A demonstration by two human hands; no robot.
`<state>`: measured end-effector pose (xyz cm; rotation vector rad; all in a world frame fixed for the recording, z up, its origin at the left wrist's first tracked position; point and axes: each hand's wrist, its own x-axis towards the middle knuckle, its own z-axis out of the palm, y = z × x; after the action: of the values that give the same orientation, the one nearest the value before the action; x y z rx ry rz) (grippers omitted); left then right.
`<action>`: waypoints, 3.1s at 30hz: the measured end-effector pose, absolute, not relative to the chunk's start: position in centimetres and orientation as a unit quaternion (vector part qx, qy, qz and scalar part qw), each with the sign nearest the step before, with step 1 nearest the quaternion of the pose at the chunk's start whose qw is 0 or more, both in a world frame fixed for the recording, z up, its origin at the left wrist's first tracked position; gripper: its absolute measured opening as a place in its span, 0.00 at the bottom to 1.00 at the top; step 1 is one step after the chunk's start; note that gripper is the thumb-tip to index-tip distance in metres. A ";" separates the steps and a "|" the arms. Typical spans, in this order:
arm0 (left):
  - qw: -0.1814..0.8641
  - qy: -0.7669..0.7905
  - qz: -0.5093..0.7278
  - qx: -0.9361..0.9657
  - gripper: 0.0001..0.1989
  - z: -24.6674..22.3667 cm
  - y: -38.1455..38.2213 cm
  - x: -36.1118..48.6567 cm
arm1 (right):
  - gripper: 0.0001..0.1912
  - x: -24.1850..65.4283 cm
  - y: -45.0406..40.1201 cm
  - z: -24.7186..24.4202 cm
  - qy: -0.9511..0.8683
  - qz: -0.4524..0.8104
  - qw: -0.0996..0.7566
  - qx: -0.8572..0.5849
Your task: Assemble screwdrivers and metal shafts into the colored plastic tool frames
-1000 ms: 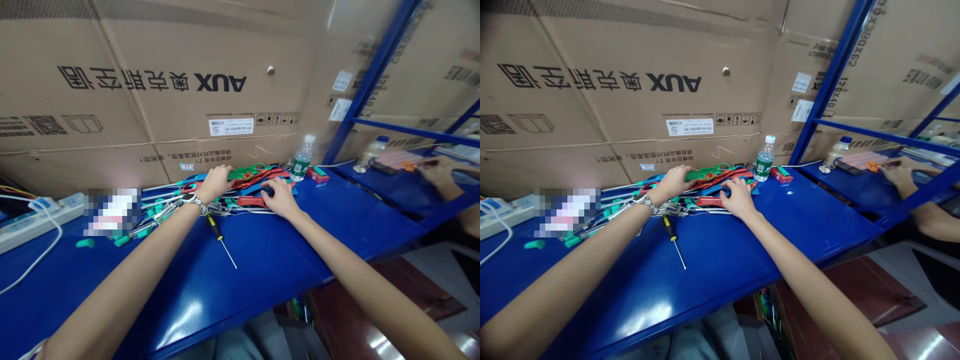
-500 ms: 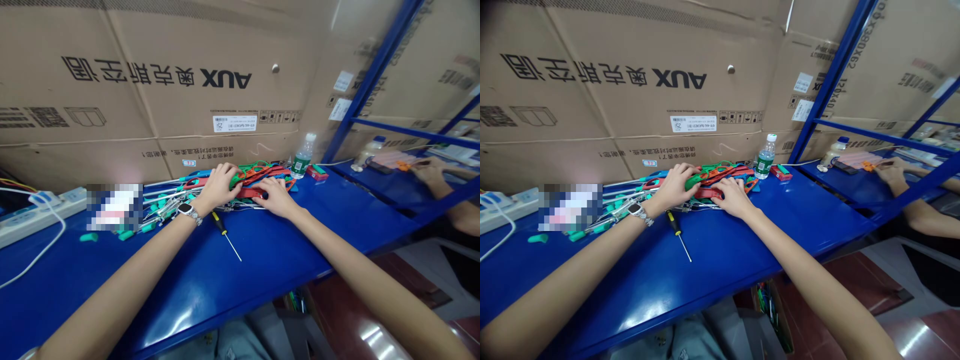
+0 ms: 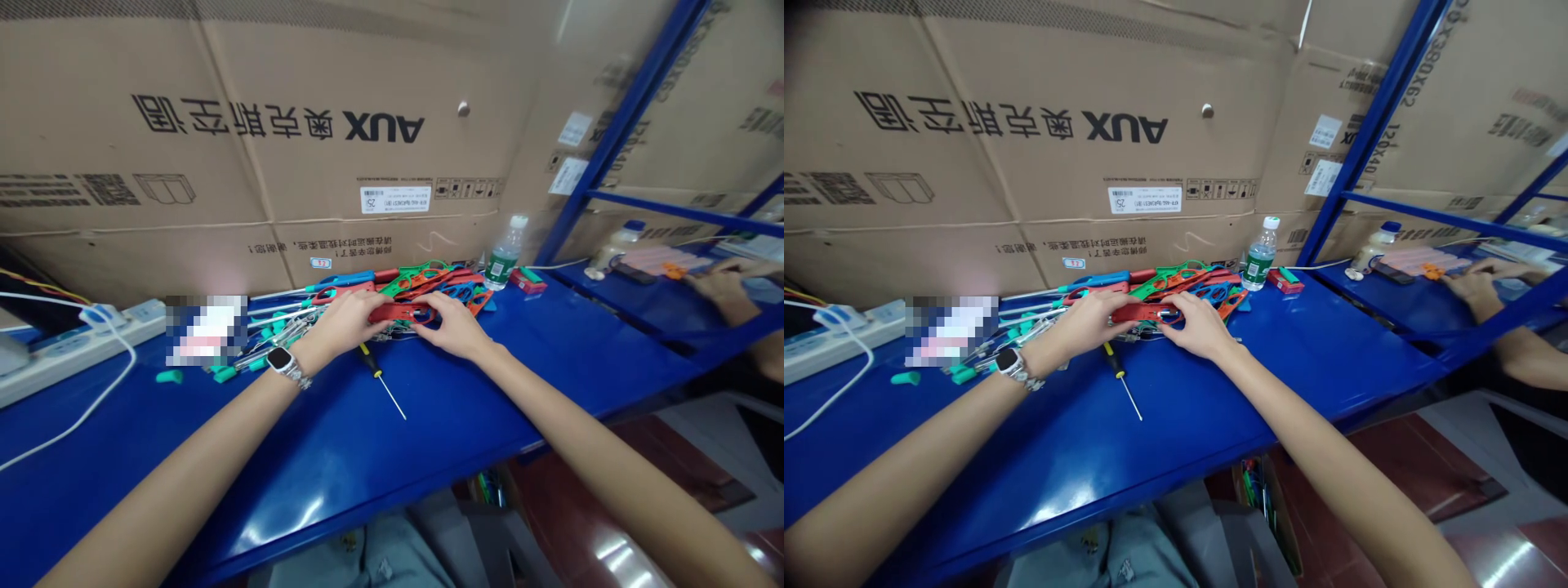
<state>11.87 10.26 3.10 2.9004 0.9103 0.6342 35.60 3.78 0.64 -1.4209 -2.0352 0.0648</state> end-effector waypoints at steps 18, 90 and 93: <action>-0.020 0.437 0.188 0.879 0.12 3.0 14.3 16.7 | 0.13 38.6 6.8 0.8 -0.691 0.013 0.310 -0.653; 0.290 0.444 0.393 0.751 0.15 1.3 1.9 -0.2 | 0.10 22.5 5.4 5.8 -0.916 -0.038 0.206 -0.342; 0.461 0.412 0.363 0.698 0.16 0.5 1.8 0.1 | 0.10 20.8 5.0 5.7 -0.919 -0.038 0.236 -0.315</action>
<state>0.06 1.79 0.47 1.7174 1.0126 0.8921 20.81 5.04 5.68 -0.8630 -2.5197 -0.1054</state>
